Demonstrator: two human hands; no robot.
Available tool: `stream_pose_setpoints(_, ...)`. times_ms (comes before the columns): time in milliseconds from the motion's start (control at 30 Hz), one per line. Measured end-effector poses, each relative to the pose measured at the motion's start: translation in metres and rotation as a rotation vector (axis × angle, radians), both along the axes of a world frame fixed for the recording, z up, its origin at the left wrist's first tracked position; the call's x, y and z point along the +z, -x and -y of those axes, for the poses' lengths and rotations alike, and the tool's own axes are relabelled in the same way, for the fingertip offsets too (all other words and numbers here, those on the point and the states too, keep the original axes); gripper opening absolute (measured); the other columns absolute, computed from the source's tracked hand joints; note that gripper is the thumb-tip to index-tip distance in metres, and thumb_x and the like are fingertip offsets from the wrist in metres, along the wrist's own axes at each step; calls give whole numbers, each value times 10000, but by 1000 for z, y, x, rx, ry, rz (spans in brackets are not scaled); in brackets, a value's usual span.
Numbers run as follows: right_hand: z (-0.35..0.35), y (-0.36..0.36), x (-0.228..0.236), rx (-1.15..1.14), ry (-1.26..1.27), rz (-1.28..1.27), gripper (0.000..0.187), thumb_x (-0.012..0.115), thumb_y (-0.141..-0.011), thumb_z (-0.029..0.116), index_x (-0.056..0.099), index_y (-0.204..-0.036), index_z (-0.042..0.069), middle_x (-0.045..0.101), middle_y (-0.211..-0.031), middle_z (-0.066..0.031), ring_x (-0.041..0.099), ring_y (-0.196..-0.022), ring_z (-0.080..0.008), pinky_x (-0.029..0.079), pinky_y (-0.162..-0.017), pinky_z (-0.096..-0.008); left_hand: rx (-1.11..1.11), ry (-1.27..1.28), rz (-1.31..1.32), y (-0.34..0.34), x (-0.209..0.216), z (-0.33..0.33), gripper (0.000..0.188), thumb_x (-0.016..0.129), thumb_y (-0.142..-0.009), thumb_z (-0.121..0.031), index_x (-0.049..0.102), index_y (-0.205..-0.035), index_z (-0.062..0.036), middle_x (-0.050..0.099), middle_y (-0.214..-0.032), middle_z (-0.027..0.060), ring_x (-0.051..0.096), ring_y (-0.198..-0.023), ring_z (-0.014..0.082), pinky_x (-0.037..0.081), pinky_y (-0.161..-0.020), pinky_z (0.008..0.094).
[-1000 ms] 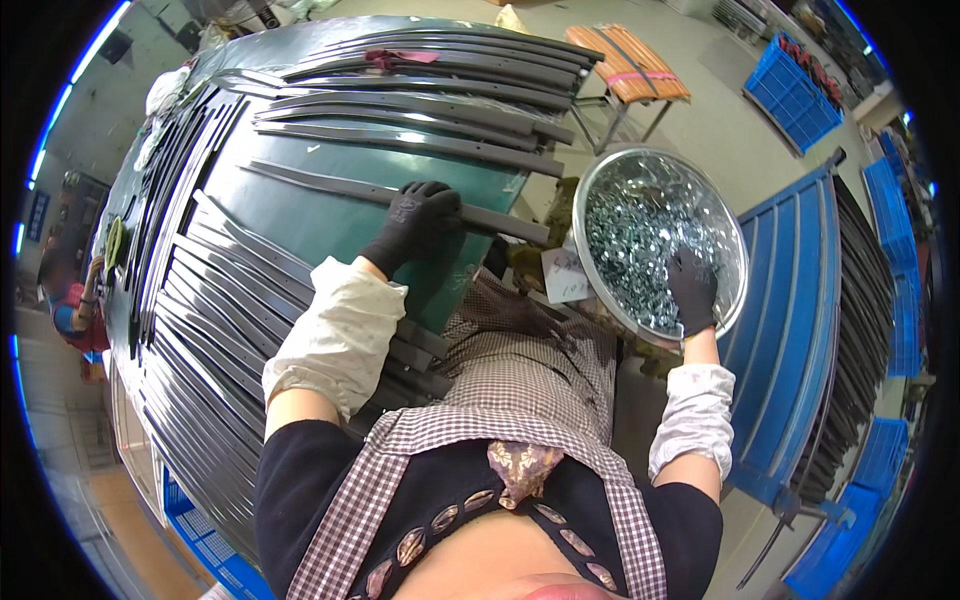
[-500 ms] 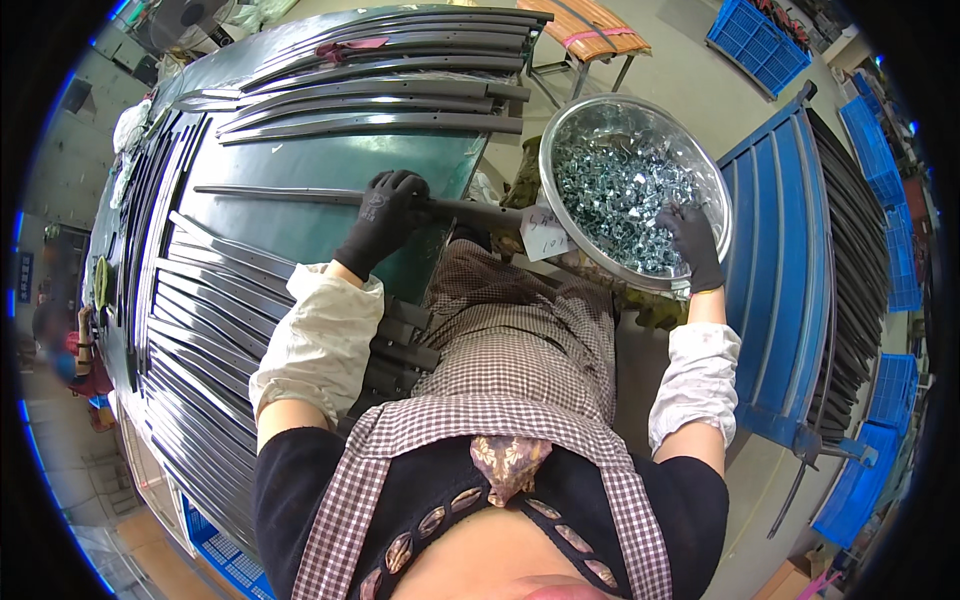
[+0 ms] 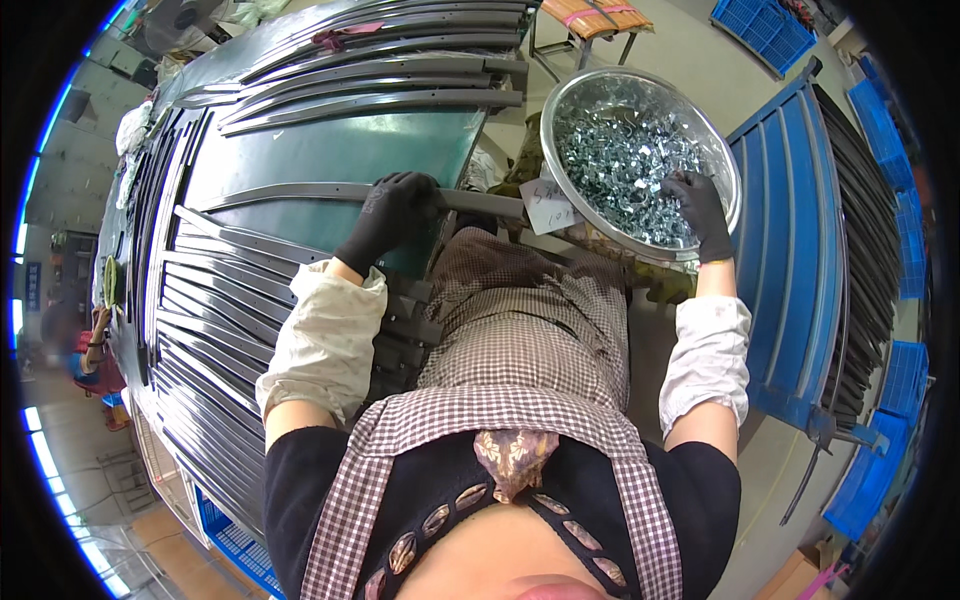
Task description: The person picks up long metal frame pieces from a stack and inserts small fasteners from a metal bowl into pre-drilled holes along the frame. The person repeats this process for multiple frames, placing each fastener by hand and occasionally adjusting the frame position on the workbench.
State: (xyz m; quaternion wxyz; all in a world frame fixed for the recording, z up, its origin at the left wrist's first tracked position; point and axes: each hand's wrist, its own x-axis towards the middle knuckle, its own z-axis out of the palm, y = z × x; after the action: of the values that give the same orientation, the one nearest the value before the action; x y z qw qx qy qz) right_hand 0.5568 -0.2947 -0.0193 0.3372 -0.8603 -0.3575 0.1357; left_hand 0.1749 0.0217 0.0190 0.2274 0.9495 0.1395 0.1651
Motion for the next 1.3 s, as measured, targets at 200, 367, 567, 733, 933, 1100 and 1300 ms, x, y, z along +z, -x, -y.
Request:
stream_pose_setpoints(200, 3, 10, 6, -101, 233, 277, 267, 639, -790, 339, 697, -862, 88, 687, -873, -164, 665, -825, -356, 503, -728, -461, 54, 1, 5, -1, 7, 9, 239, 780, -755, -122, 644, -939, -55, 699, -945, 117, 661, -919, 338, 519, -832, 413)
stream_pose_setpoints(367, 8, 14, 8, -55, -67, -91, 240, 687, -830, 260, 649, -791, 26, 622, -687, -75, 578, -627, -187, 468, -617, -360, 24, 45, 22, -1, 4, 5, 247, 800, -745, -144, 665, -923, -38, 699, -955, 118, 665, -925, 327, 519, -828, 406)
stream_pose_setpoints(567, -10, 130, 51, 130, -414, -551, 248, 664, -935, 272, 719, -932, 31, 718, -834, -75, 672, -774, -135, 537, -722, -273, -232, -259, 140, 0, 33, 64, 231, 801, -739, -190, 720, -938, -104, 687, -928, 43, 651, -874, 254, 486, -798, 382)
stream_pose_setpoints(733, -32, 220, 23, 288, -445, -739, 259, 674, -941, 225, 701, -1027, -17, 717, -922, -68, 666, -854, -138, 526, -780, -284, -323, -408, 136, -8, 41, 114, 288, 779, -737, -253, 721, -1006, -164, 641, -870, -17, 635, -827, 185, 464, -743, 368)
stream_pose_setpoints(933, -35, 220, 41, 516, -302, -885, 328, 700, -938, 245, 660, -1123, -23, 708, -965, -106, 629, -906, -143, 502, -832, -317, -397, -488, 76, 6, 34, 104, 354, 752, -737, -239, 708, -1080, -165, 599, -844, -31, 615, -782, 153, 458, -724, 344)
stream_pose_setpoints(1100, -42, 216, 52, 544, -249, -653, 363, 730, -895, 204, 647, -1156, -35, 709, -1018, -106, 633, -903, -151, 506, -820, -321, -448, -610, 17, 0, 28, 102, 367, 722, -759, -221, 694, -1119, -157, 540, -796, -23, 603, -826, 140, 456, -727, 327)
stream_pose_setpoints(1300, -42, 211, 19, 405, -369, -185, 380, 706, -909, 242, 628, -1194, 3, 678, -952, -176, 658, -849, -287, 520, -756, -394, -371, -452, 60, -28, 30, 70, 480, 739, -794, -283, 636, -1230, -110, 637, -1092, 72, 618, -1011, 261, 481, -858, 430)
